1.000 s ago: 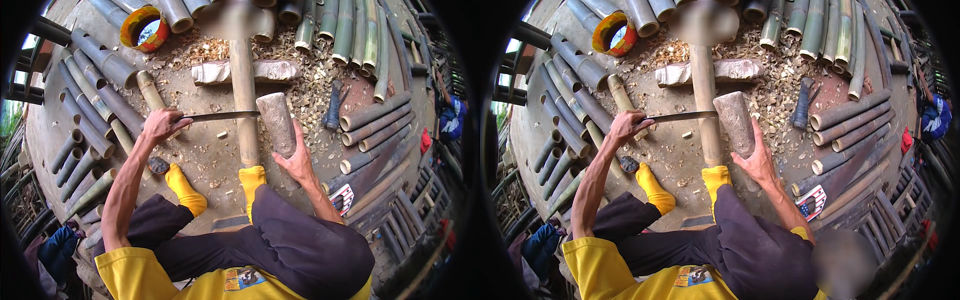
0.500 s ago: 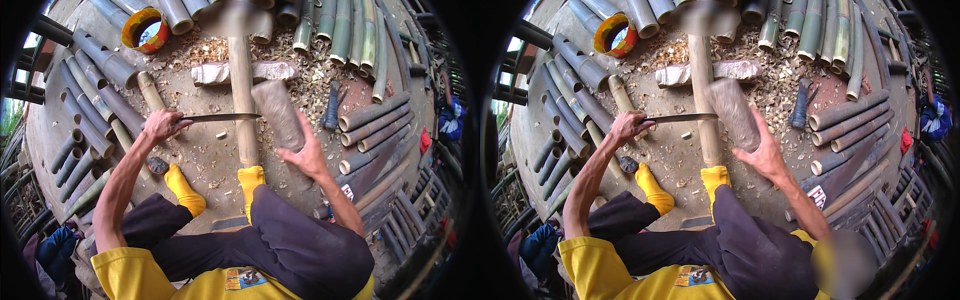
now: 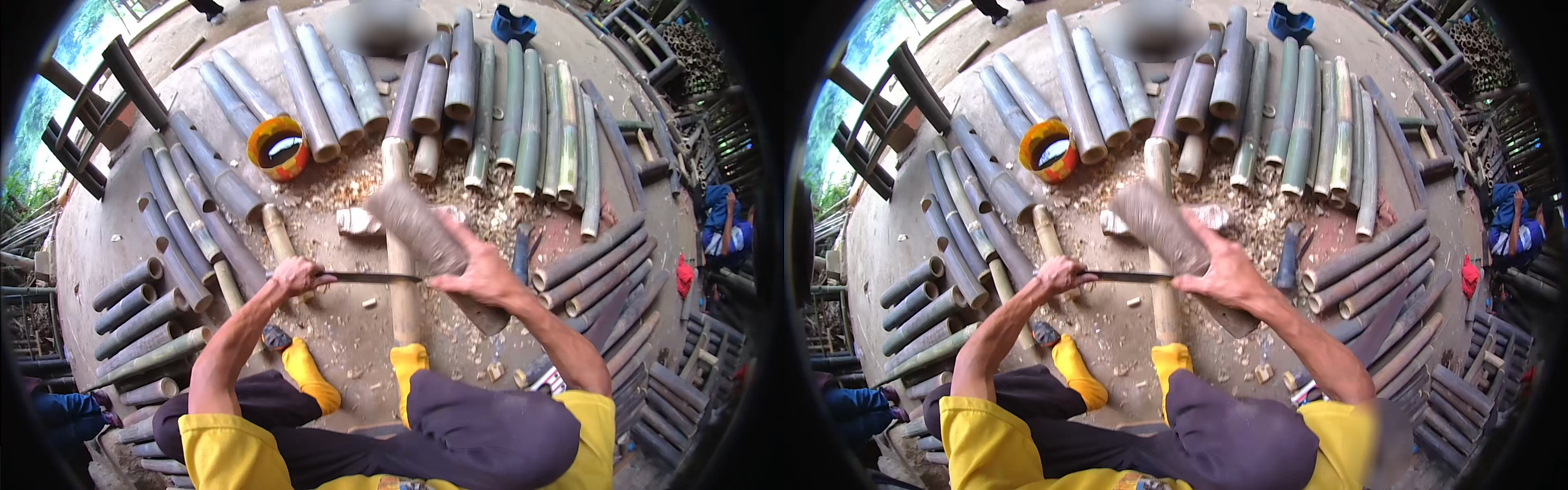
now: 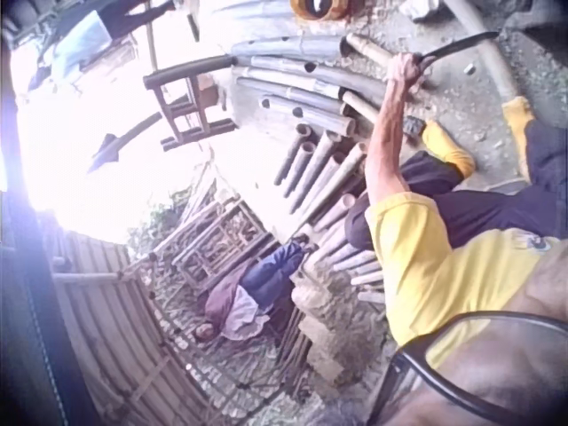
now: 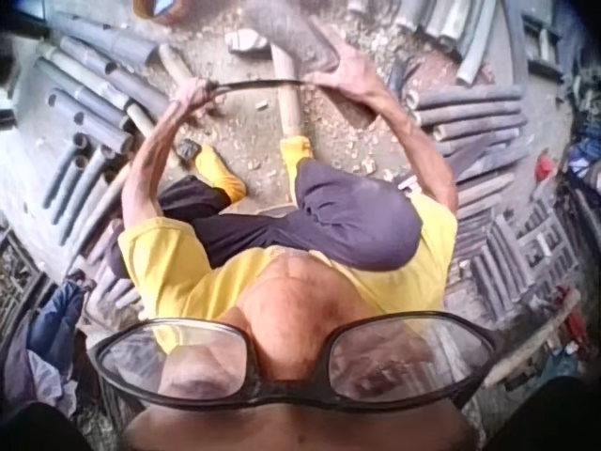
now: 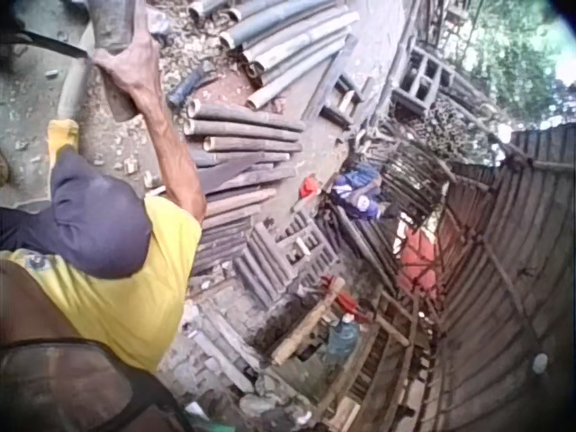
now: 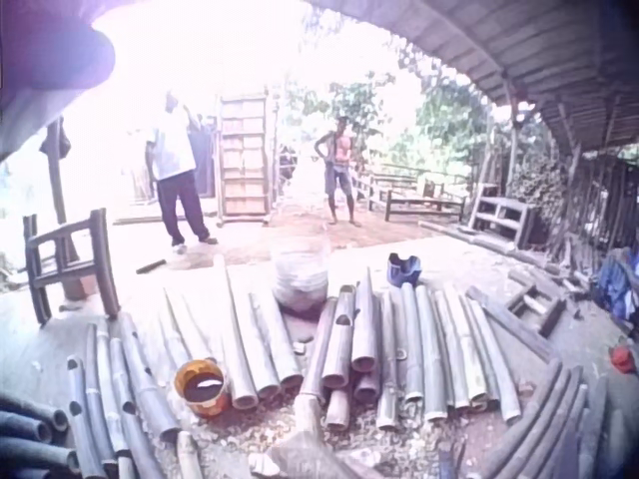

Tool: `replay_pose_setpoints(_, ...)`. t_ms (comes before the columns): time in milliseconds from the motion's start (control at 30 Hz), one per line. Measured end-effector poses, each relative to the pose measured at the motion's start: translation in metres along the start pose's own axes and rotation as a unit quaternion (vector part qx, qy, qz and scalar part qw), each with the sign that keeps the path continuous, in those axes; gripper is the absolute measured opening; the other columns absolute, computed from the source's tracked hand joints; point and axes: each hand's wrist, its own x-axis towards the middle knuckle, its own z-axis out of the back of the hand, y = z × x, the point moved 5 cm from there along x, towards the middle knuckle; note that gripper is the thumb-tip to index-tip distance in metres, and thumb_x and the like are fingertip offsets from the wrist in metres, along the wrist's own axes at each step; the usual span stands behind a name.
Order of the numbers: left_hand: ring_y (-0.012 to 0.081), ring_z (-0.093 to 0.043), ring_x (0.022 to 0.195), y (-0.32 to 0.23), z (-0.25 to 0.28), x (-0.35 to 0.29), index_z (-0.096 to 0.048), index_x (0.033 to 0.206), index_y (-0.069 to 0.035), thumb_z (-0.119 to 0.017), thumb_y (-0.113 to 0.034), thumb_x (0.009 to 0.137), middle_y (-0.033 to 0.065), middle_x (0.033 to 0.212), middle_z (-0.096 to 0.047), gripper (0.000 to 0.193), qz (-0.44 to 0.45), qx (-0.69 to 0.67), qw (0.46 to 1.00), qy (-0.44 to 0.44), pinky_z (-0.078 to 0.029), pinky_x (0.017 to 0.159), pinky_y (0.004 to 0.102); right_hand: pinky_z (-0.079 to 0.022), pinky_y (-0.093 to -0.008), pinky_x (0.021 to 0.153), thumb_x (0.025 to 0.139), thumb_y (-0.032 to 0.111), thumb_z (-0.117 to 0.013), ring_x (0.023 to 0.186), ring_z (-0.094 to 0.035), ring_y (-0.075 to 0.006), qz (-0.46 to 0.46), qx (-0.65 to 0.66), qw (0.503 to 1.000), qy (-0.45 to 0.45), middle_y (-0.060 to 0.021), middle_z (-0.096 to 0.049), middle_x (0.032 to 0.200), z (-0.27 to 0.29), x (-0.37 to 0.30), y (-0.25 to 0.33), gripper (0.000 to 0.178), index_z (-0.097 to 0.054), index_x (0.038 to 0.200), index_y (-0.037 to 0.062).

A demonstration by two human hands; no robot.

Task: The person carves and cuts bamboo sections using a knife and a large wooden mallet. The person uses the knife to widen a pre-cut hole in a bamboo pole, then uses the mallet to hammer the knife through another bamboo section to split it, and finally positions bamboo pieces together on the ground.

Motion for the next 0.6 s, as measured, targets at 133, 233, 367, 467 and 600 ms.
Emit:
replay_pose_setpoints(133,0.0325,-0.057,0.051,0.007,0.0,-0.004,-0.065,0.07,-0.009,-0.049,-0.06,0.084,0.013,0.055,-0.057,0.055,-0.004,0.004,1.0,-0.015,-0.044,0.046,0.0426,-0.043,-0.0405,0.096,0.069,0.031,-0.075,0.103,-0.057,-0.0267,0.184,0.085,0.924,-0.325,-0.0188,-0.052,0.117,0.053,-0.007,0.059,0.083,-0.031,0.132,0.0001)
replay_pose_setpoints(233,0.0332,-0.056,0.049,-0.007,-0.003,0.01,-0.063,0.066,-0.009,-0.049,-0.06,0.083,0.0126,0.053,-0.056,0.056,-0.022,0.001,0.999,-0.049,-0.044,0.046,0.0423,-0.045,-0.0395,0.094,0.072,0.033,-0.073,0.105,-0.055,-0.028,0.184,0.094,0.909,-0.361,-0.0197,-0.049,0.119,0.004,-0.022,-0.016,0.079,-0.031,0.131,0.0028)
replay_pose_setpoints(367,0.0333,-0.056,0.048,0.001,-0.005,0.006,-0.064,0.067,-0.009,-0.052,-0.06,0.082,0.0143,0.052,-0.056,0.055,-0.013,-0.01,0.999,-0.036,-0.044,0.047,0.0415,-0.04,-0.0415,0.101,0.067,0.03,-0.074,0.118,-0.049,-0.0379,-0.077,0.007,0.994,0.082,-0.024,-0.043,0.134,-0.081,-0.027,-0.108,0.102,-0.012,0.146,0.0128)
replay_pose_setpoints(467,0.0339,-0.061,0.06,0.005,-0.008,-0.011,-0.066,0.074,-0.011,-0.044,-0.067,0.081,0.0138,0.063,-0.061,0.061,0.036,-0.024,0.998,0.041,-0.048,0.054,0.0437,-0.042,-0.0372,0.099,0.067,0.029,-0.075,0.111,-0.055,-0.0323,-0.055,0.028,0.998,0.016,-0.0232,-0.048,0.129,-0.064,-0.031,-0.06,0.102,-0.013,0.146,0.0096)
replay_pose_setpoints(600,0.0323,-0.056,0.049,0.011,-0.007,0.001,-0.068,0.075,-0.011,-0.05,-0.062,0.082,0.0131,0.053,-0.056,0.055,0.0,-0.014,1.0,-0.018,-0.043,0.047,0.0414,-0.048,-0.0365,0.09,0.071,0.031,-0.072,0.107,-0.057,-0.0337,0.097,0.067,0.968,-0.219,-0.0247,-0.047,0.127,-0.033,-0.036,-0.027,0.1,-0.01,0.146,0.0079)
